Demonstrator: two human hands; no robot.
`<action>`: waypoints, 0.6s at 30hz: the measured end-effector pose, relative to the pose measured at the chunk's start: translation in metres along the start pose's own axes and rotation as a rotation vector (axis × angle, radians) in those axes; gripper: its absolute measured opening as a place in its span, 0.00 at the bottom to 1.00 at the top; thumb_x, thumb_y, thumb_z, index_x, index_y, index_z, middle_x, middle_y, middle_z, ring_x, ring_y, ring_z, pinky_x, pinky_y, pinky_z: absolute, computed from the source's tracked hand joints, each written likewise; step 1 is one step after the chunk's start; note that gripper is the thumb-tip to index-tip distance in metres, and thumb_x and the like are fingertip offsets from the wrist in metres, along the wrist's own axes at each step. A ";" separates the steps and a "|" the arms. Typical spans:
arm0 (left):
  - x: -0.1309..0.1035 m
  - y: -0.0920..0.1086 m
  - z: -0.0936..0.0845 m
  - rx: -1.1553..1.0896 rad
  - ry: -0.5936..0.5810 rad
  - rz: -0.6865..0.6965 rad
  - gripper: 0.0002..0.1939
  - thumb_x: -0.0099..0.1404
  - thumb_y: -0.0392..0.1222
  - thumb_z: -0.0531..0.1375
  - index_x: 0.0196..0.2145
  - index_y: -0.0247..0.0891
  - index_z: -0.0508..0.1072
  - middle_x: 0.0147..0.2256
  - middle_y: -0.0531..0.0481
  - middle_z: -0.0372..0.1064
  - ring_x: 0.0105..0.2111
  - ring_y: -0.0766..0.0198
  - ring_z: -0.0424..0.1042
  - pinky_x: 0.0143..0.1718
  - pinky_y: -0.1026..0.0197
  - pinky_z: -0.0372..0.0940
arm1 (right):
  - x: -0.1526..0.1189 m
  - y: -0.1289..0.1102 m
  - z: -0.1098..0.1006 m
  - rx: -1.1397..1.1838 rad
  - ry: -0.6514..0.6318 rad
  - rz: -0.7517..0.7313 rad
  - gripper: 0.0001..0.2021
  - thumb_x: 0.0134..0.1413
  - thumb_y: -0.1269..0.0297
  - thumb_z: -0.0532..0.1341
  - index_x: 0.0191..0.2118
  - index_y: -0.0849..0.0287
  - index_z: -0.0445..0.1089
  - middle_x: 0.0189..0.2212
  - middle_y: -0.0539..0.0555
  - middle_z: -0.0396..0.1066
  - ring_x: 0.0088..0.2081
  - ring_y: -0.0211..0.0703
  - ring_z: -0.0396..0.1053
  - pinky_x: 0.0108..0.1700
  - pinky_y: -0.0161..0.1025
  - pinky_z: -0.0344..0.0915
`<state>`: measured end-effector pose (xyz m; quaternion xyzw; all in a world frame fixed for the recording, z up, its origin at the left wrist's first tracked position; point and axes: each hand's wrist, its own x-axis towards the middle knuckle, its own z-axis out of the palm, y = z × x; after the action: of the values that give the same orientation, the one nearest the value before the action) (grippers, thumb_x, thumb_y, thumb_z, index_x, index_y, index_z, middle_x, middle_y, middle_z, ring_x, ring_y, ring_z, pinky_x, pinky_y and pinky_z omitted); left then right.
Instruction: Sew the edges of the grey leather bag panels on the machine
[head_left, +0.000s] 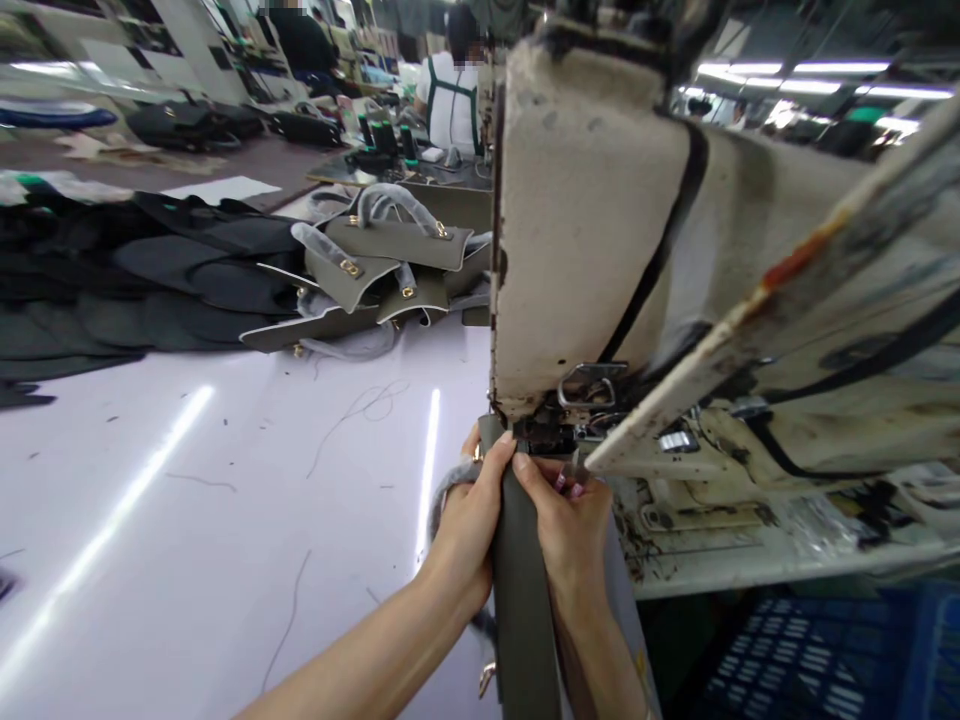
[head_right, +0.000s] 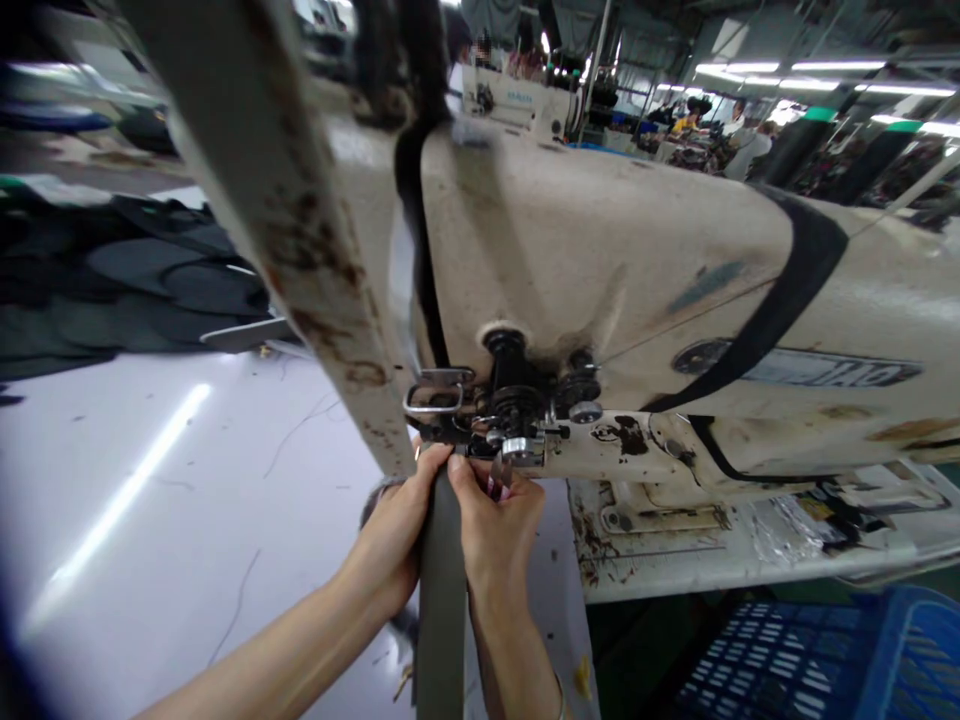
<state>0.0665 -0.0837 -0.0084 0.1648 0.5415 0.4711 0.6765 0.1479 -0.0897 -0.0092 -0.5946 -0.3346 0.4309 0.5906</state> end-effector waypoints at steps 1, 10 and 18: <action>0.002 0.001 0.001 0.008 0.003 0.015 0.28 0.58 0.54 0.66 0.54 0.44 0.71 0.36 0.49 0.79 0.33 0.59 0.78 0.30 0.64 0.70 | 0.000 0.000 0.000 -0.007 0.000 -0.008 0.11 0.47 0.59 0.69 0.30 0.64 0.81 0.26 0.57 0.79 0.29 0.46 0.74 0.34 0.40 0.71; 0.008 0.008 0.002 -0.003 -0.042 0.031 0.28 0.59 0.56 0.65 0.54 0.44 0.71 0.39 0.47 0.79 0.34 0.59 0.78 0.32 0.63 0.71 | 0.002 0.000 -0.002 -0.063 0.047 -0.021 0.13 0.43 0.57 0.71 0.27 0.64 0.81 0.22 0.56 0.78 0.25 0.45 0.73 0.28 0.37 0.68; 0.008 0.005 0.001 -0.030 -0.103 0.063 0.34 0.59 0.59 0.65 0.61 0.50 0.64 0.39 0.50 0.79 0.32 0.60 0.78 0.30 0.63 0.71 | -0.018 0.008 -0.037 -0.294 0.067 -0.103 0.16 0.49 0.52 0.69 0.24 0.61 0.81 0.19 0.53 0.75 0.22 0.41 0.69 0.24 0.34 0.63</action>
<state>0.0647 -0.0739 -0.0091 0.1957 0.4934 0.4911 0.6908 0.1731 -0.1218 -0.0178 -0.6709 -0.4043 0.3264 0.5291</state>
